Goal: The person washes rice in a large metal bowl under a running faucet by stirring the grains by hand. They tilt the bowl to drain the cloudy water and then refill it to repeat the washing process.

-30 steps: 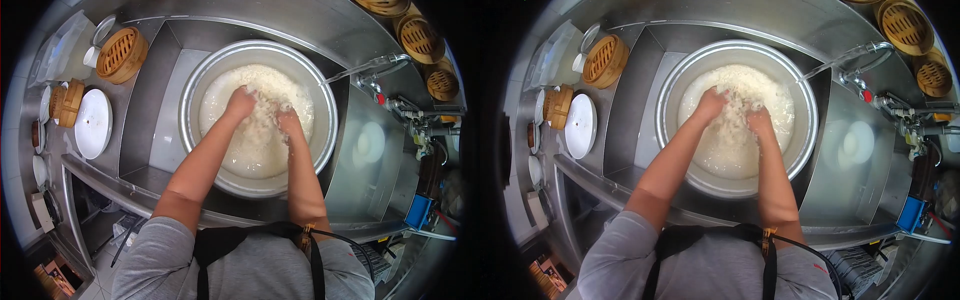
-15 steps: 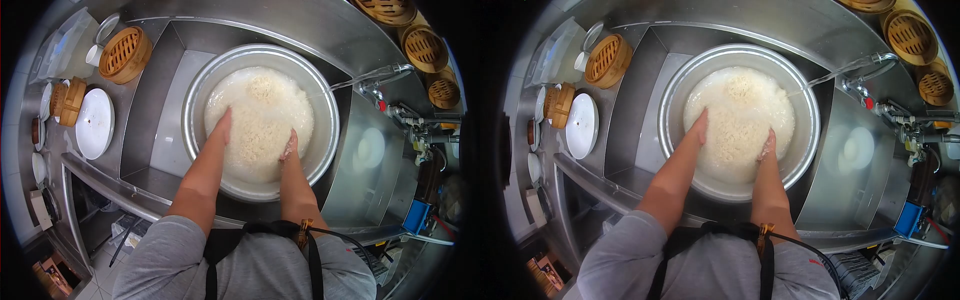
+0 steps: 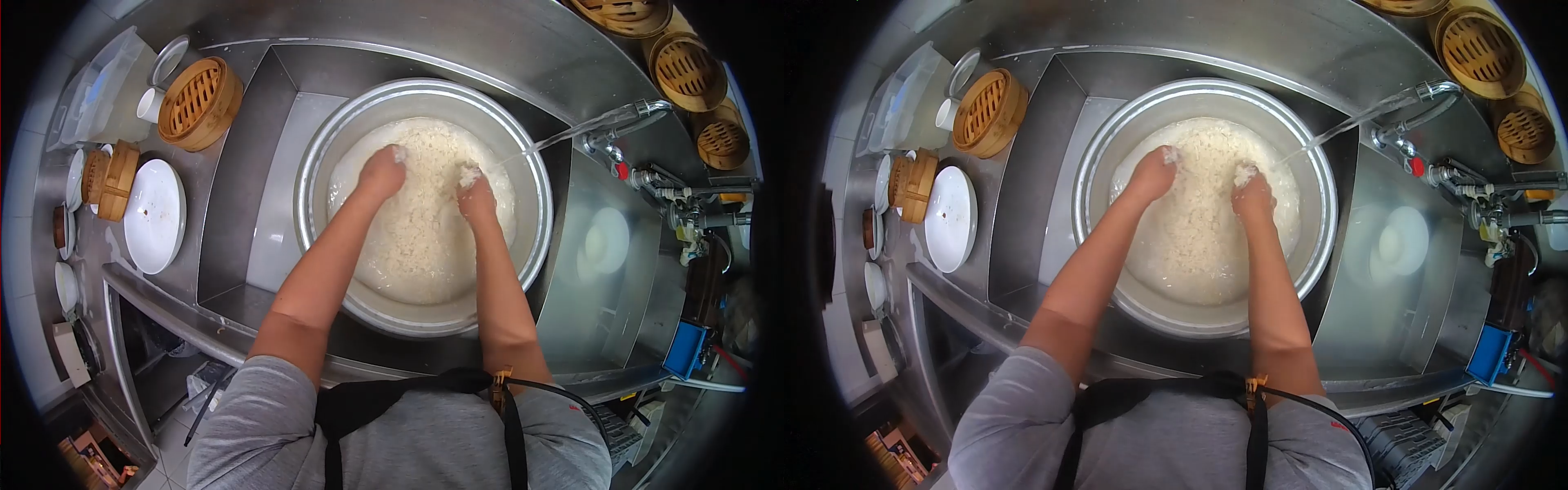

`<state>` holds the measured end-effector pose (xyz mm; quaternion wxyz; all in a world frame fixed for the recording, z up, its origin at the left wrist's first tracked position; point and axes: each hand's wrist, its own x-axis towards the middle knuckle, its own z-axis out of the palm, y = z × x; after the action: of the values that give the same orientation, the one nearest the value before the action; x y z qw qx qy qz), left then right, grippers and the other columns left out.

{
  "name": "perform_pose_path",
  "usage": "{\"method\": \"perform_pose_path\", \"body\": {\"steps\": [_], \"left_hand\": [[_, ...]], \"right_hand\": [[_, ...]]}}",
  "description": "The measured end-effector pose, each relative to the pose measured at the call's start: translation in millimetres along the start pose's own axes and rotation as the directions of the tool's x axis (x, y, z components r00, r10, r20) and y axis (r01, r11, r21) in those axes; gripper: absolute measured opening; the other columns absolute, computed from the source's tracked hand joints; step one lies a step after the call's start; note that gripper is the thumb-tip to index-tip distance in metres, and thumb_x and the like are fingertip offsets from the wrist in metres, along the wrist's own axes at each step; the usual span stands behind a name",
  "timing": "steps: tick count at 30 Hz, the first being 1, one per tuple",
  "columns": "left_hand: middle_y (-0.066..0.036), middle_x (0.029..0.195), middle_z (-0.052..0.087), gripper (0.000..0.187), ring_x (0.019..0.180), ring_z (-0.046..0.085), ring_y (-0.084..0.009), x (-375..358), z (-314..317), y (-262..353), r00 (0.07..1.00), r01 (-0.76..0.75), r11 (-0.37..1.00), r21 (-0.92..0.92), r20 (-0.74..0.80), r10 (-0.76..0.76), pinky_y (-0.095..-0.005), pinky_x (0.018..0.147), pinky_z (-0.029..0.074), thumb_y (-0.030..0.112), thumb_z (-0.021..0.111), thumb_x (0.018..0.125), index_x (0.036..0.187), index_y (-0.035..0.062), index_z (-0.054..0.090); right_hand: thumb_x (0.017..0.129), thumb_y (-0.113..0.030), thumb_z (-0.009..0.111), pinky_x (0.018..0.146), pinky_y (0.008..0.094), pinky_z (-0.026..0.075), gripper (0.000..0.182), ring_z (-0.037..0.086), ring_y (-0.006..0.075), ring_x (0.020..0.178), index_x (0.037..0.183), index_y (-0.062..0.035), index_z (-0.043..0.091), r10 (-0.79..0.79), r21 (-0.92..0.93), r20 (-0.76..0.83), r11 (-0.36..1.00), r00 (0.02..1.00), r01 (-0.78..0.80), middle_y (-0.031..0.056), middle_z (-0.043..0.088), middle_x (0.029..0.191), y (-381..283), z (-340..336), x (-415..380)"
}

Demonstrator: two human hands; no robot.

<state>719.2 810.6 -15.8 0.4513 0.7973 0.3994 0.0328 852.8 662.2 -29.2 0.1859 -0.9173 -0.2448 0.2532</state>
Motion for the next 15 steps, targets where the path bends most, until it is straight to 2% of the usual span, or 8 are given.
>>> {"method": "perform_pose_path", "body": {"steps": [1, 4, 6, 8, 11, 13, 14, 15], "left_hand": [[-0.017, 0.109, 0.050, 0.043, 0.095, 0.051, -0.0332, 4.2, -3.8, -2.1, 0.999, 0.034, 0.995, 0.095, -0.016, -0.032, -0.0377, 0.081, 0.041, 0.028, 0.053, 0.074, 0.111, 0.0082, 0.049], [-0.016, 0.122, 0.040, 0.052, 0.111, 0.039, -0.0301, 5.1, -6.5, -3.7, 0.989, 0.086, 0.979, 0.186, -0.138, -0.060, -0.0398, 0.089, 0.034, 0.035, 0.055, 0.073, 0.119, 0.0135, 0.043], [-0.015, 0.128, 0.031, 0.057, 0.119, 0.028, -0.0300, 12.8, -1.4, -0.2, 0.991, 0.054, 0.964, 0.262, -0.130, -0.020, -0.0410, 0.094, 0.027, 0.038, 0.055, 0.072, 0.122, 0.0165, 0.039], [-0.015, 0.132, 0.025, 0.061, 0.123, 0.020, -0.0306, 14.9, 7.0, -4.1, 0.996, 0.036, 0.941, 0.336, -0.086, -0.007, -0.0417, 0.098, 0.021, 0.041, 0.055, 0.072, 0.125, 0.0189, 0.035], [-0.014, 0.135, 0.019, 0.069, 0.125, 0.013, -0.0324, 17.5, 20.0, -28.1, 0.999, 0.024, 0.914, 0.405, -0.033, -0.012, -0.0417, 0.101, 0.014, 0.045, 0.054, 0.072, 0.130, 0.0206, 0.025], [-0.014, 0.137, 0.015, 0.075, 0.126, 0.011, -0.0340, 8.0, 32.3, -62.5, 0.999, 0.039, 0.917, 0.398, -0.049, -0.021, -0.0418, 0.101, 0.013, 0.048, 0.053, 0.072, 0.132, 0.0203, 0.018], [-0.013, 0.137, 0.014, 0.077, 0.126, 0.010, -0.0334, 2.9, 31.9, -59.8, 0.994, 0.110, 0.900, 0.422, -0.031, -0.106, -0.0416, 0.101, 0.012, 0.049, 0.052, 0.072, 0.133, 0.0195, 0.015], [-0.013, 0.137, 0.013, 0.080, 0.126, 0.010, -0.0328, -3.2, 30.4, -50.0, 0.981, 0.178, 0.877, 0.446, -0.015, -0.191, -0.0413, 0.101, 0.012, 0.050, 0.052, 0.071, 0.133, 0.0187, 0.013]], "right_hand": [[0.071, -0.036, 0.058, 0.088, 0.0421, 0.036, 0.065, 0.037, 0.0286, 0.115, 0.125, -0.0077, 0.034, 0.002, -0.071, -0.047, 0.997, 0.999, -0.005, 0.0201, 0.031, 0.128, -7.7, 2.6, -3.8], [0.071, -0.042, 0.055, 0.090, 0.0555, 0.027, 0.072, 0.015, 0.0418, 0.122, 0.129, -0.0122, 0.027, 0.102, -0.303, -0.056, 0.946, 0.993, -0.114, 0.0188, 0.013, 0.136, -43.8, 36.3, -36.2], [0.067, -0.044, 0.058, 0.089, 0.0644, 0.018, 0.079, 0.004, 0.0494, 0.121, 0.132, -0.0192, 0.021, -0.068, -0.414, 0.049, 0.907, 0.996, 0.082, 0.0174, 0.008, 0.137, -39.2, 78.8, -47.0], [0.065, -0.046, 0.058, 0.090, 0.0644, 0.016, 0.076, 0.008, 0.0465, 0.122, 0.130, -0.0225, 0.027, -0.361, -0.479, 0.217, 0.770, 0.907, 0.422, 0.0173, 0.012, 0.136, -40.6, 87.3, -77.1], [0.065, -0.044, 0.059, 0.091, 0.0649, 0.011, 0.069, 0.013, 0.0435, 0.122, 0.126, -0.0258, 0.032, -0.627, -0.325, 0.562, 0.432, 0.539, 0.841, 0.0168, 0.019, 0.133, -23.5, 65.4, -95.0], [0.063, -0.045, 0.060, 0.091, 0.0655, 0.009, 0.067, 0.016, 0.0388, 0.123, 0.123, -0.0272, 0.036, -0.623, -0.256, 0.607, 0.434, 0.493, 0.864, 0.0162, 0.023, 0.132, -3.2, 57.0, -69.4], [0.062, -0.046, 0.060, 0.091, 0.0658, 0.009, 0.065, 0.017, 0.0365, 0.123, 0.121, -0.0278, 0.038, -0.621, -0.220, 0.628, 0.436, 0.469, 0.873, 0.0159, 0.025, 0.131, 7.8, 55.1, -52.2], [0.062, -0.044, 0.062, 0.091, 0.0660, 0.011, 0.066, 0.019, 0.0344, 0.123, 0.121, -0.0260, 0.039, -0.611, -0.240, 0.574, 0.511, 0.545, 0.825, 0.0137, 0.027, 0.131, 22.2, 56.8, -31.1]]}}
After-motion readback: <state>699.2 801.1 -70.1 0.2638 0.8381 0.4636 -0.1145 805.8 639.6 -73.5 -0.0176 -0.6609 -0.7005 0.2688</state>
